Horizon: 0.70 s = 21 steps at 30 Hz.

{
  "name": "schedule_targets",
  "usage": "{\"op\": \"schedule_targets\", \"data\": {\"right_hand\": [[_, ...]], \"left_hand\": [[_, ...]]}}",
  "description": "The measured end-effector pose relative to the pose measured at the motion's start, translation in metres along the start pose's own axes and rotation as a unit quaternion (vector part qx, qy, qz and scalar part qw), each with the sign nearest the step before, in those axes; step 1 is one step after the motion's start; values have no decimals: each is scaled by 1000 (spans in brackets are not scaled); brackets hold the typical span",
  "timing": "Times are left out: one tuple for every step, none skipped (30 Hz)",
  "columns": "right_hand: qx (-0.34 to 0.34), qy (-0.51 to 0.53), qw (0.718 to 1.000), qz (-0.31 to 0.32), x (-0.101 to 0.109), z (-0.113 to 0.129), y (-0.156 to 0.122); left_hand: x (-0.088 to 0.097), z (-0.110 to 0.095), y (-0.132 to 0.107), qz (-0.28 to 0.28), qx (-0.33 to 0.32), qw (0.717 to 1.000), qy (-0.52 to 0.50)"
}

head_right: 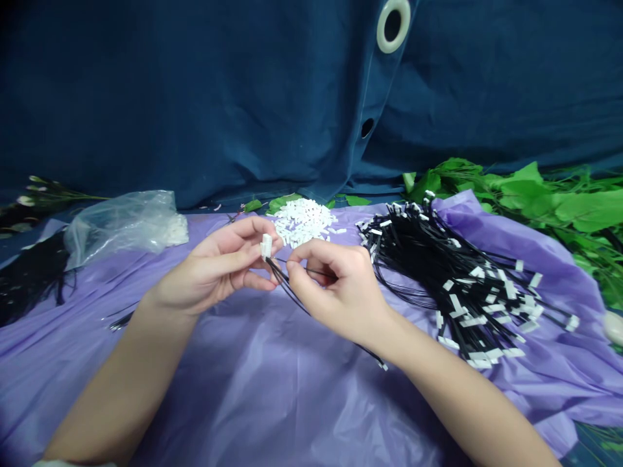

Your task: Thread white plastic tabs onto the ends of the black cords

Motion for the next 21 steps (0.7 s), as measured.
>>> {"op": "schedule_targets", "data": {"right_hand": [[1,-4,1000,-1,0,0,0],[2,-8,1000,-3,0,0,0],[3,-12,1000,-4,0,0,0],[3,-15,1000,-4,0,0,0],[4,-17,1000,-4,0,0,0],[5,-19,1000,-3,0,0,-1],[5,-22,1000,-2,0,0,-1],[4,-23,1000,0,0,0,-1],[1,-24,1000,3,0,-1,-1],[-2,-25,1000,6,0,-1,-1],[-5,-25,1000,9,0,-1,-1],[-8,-26,1000,12,0,-1,-1],[-11,-27,999,15,0,-2,-1],[-13,-29,999,19,0,-2,-1],[-12,-31,999,22,0,-2,-1],[-10,-33,999,25,0,-1,-1],[-6,-34,999,25,0,-1,-1],[-1,-34,999,24,0,-1,-1],[5,-35,999,21,1,0,-1],[10,-36,999,18,1,0,-1],[15,-37,999,15,2,1,-1]], "left_hand": [[0,0,0,-2,1,1000,2],[0,0,0,-3,2,1000,3],[0,0,0,-4,3,1000,5],[0,0,0,-4,4,1000,6],[0,0,1,-4,4,1000,7],[0,0,1,-4,5,1000,8],[-1,0,1,-4,5,1000,10],[-1,0,1,-3,5,1000,11],[-1,0,1,-1,3,1000,11],[-1,0,1,2,0,1000,11],[-1,0,1,5,-2,1000,10],[-1,0,1,10,-5,1000,10],[0,1,1,14,-6,1000,9],[0,1,1,17,-7,1000,8],[0,2,1,19,-7,1000,8],[1,2,1,22,-6,1000,8],[1,3,1,25,-6,1000,8],[1,3,2,26,-5,1000,9],[2,3,2,26,-4,1000,9],[2,3,2,26,-4,1000,9],[2,4,2,26,-4,1000,9]]}}
Point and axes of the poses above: each hand's wrist, its own y-axis towards the middle knuckle, its own x-axis out of the back of the hand, z = x × y, the point moved 4 cm from there along y, towards the middle knuckle, and after that the axes turned 6 degrees about z, right-handed, at the moved point
